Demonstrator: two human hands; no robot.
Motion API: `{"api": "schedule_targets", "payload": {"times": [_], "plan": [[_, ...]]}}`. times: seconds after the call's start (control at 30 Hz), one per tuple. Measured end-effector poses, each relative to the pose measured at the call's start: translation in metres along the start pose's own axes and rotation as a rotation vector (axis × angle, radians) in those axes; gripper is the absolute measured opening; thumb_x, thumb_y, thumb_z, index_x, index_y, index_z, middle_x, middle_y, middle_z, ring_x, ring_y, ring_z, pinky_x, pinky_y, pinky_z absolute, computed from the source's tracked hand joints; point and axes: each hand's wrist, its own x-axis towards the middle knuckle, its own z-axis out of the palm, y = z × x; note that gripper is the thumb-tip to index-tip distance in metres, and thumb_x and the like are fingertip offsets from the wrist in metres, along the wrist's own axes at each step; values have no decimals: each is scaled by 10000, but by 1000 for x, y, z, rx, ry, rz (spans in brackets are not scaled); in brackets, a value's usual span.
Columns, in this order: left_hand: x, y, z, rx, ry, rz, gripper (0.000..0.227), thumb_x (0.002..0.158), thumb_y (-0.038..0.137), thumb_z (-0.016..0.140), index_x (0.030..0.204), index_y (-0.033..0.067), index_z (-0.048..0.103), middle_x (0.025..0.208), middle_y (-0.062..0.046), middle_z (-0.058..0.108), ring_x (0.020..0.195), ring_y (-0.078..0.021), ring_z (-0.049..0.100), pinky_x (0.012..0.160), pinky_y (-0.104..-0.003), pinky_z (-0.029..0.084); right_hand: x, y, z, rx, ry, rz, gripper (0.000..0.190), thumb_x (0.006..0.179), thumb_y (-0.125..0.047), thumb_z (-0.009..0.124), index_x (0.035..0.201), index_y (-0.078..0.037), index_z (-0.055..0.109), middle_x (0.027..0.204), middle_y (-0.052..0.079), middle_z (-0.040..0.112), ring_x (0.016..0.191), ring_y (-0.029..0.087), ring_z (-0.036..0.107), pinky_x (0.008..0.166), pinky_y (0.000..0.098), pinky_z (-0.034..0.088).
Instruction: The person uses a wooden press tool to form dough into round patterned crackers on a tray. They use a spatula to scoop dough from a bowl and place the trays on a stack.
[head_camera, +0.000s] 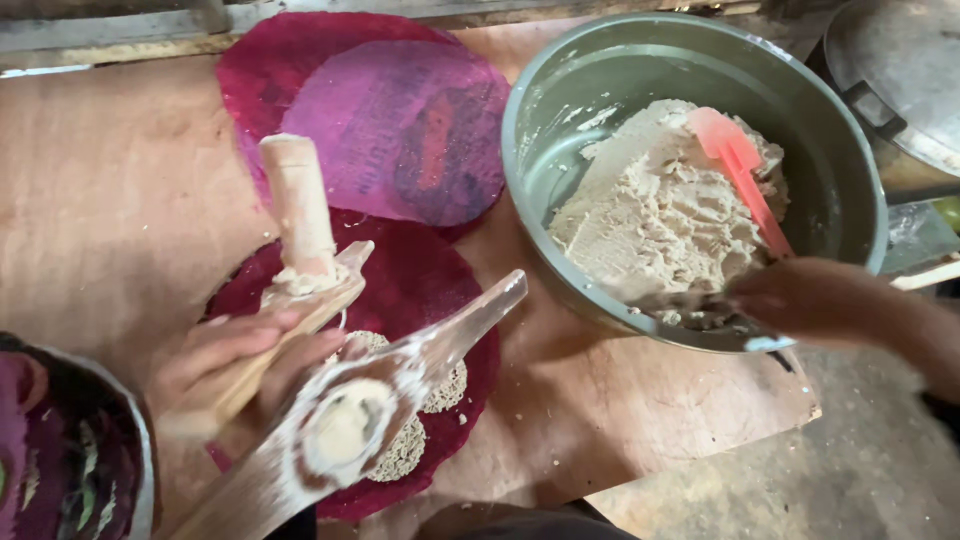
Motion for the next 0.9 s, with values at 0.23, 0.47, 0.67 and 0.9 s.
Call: {"api": "schedule_targets", "payload": {"times": [0.23, 0.47, 0.67, 0.9], "plan": [[26, 0, 45, 166, 194, 74, 373, 789, 239, 847, 1031, 82, 609, 935, -78, 617, 874, -262, 621, 803, -407, 507, -55, -13, -45, 500, 112, -301, 534, 946, -334, 655, 1419, -88, 618, 994, 92, 784, 925, 163, 752, 794, 335, 600], [42, 18, 37, 365, 63, 389, 334, 803, 298, 866, 945, 134, 613, 924, -79, 621, 896, -277, 627, 914, -464, 438, -101, -206, -119, -203, 83, -56, 444, 1013, -410, 591, 1420, -254, 678, 809, 63, 743, 733, 169, 640, 672, 325, 553], [49, 21, 32, 81, -82, -282, 393, 822, 471, 768, 966, 151, 592, 835, 50, 600, 780, -146, 644, 883, -414, 532, -137, -307, -76, -829, 529, -257, 391, 1073, -323, 356, 1220, -130, 662, 822, 14, 707, 675, 144, 663, 629, 340, 535], [39, -22, -6, 376, -3, 185, 408, 830, 377, 865, 989, 60, 663, 929, -57, 620, 850, -255, 613, 868, -509, 394, -163, -271, -52, -237, 1192, -483, 301, 952, -265, 651, 1201, -121, 737, 801, 41, 681, 554, 158, 638, 541, 313, 506]]}}
